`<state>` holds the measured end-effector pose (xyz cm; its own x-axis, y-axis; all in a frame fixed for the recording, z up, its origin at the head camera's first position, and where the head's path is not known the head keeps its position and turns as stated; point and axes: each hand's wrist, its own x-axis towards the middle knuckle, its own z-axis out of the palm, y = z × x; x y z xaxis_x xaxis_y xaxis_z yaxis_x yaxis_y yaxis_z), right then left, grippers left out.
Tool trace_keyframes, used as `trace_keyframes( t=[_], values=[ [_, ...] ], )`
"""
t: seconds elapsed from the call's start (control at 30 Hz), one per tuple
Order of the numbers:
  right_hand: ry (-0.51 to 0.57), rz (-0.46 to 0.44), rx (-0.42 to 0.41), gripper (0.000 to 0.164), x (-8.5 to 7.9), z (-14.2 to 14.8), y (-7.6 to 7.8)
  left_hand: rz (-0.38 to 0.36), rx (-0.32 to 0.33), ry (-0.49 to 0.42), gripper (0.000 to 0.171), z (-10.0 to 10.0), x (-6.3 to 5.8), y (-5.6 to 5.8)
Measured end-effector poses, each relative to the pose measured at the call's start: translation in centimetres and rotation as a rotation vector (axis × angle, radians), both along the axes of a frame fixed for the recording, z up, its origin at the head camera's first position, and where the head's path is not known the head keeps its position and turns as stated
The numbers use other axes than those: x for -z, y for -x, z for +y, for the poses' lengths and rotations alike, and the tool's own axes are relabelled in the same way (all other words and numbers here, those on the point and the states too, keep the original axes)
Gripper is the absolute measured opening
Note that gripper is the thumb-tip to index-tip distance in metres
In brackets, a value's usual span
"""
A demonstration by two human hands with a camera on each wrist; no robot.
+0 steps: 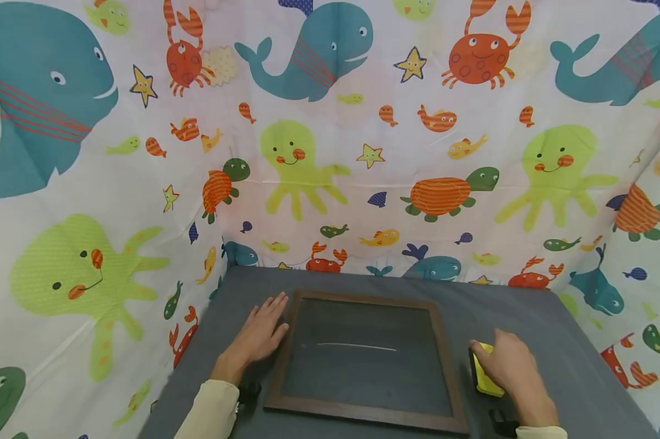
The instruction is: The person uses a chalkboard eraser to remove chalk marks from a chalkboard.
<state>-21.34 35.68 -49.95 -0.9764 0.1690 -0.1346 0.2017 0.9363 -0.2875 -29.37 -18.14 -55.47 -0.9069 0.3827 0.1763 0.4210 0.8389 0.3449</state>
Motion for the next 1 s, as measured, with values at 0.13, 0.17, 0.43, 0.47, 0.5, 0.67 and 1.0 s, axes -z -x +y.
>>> trace_keyframes(
  t=[0.13, 0.17, 0.43, 0.47, 0.5, 0.67, 1.0],
  values=[
    [-0.003, -0.063, 0.049, 0.093, 1.4, 0.0, 0.0, -0.028, 0.013, -0.016, 0.065, 0.3, 1.1, -0.2],
    [-0.006, -0.075, 0.058, 0.091, 1.6, 0.0, -0.1, -0.037, 0.019, -0.014, 0.065, 0.3, 1.4, -0.2],
    [-0.019, -0.15, 0.15, 0.089, 3.2, -0.3, -0.5, -0.113, 0.025, -0.022, 0.06, 0.7, 2.8, -0.8],
    [-0.016, -0.154, 0.161, 0.089, 3.4, -0.3, -0.6, -0.121, 0.024, -0.022, 0.06, 0.7, 2.8, -0.8],
    [-0.015, -0.159, 0.171, 0.089, 3.5, -0.3, -0.6, -0.128, 0.023, -0.021, 0.06, 0.7, 2.9, -0.8],
    [-0.012, -0.179, 0.2, 0.091, 4.2, -0.4, -0.7, -0.166, 0.034, -0.003, 0.061, 0.7, 3.1, -0.9],
    [-0.001, -0.148, 0.231, 0.081, 4.5, -0.7, -0.4, -0.166, 0.048, 0.016, 0.059, 0.5, 3.4, -0.4]
  ],
)
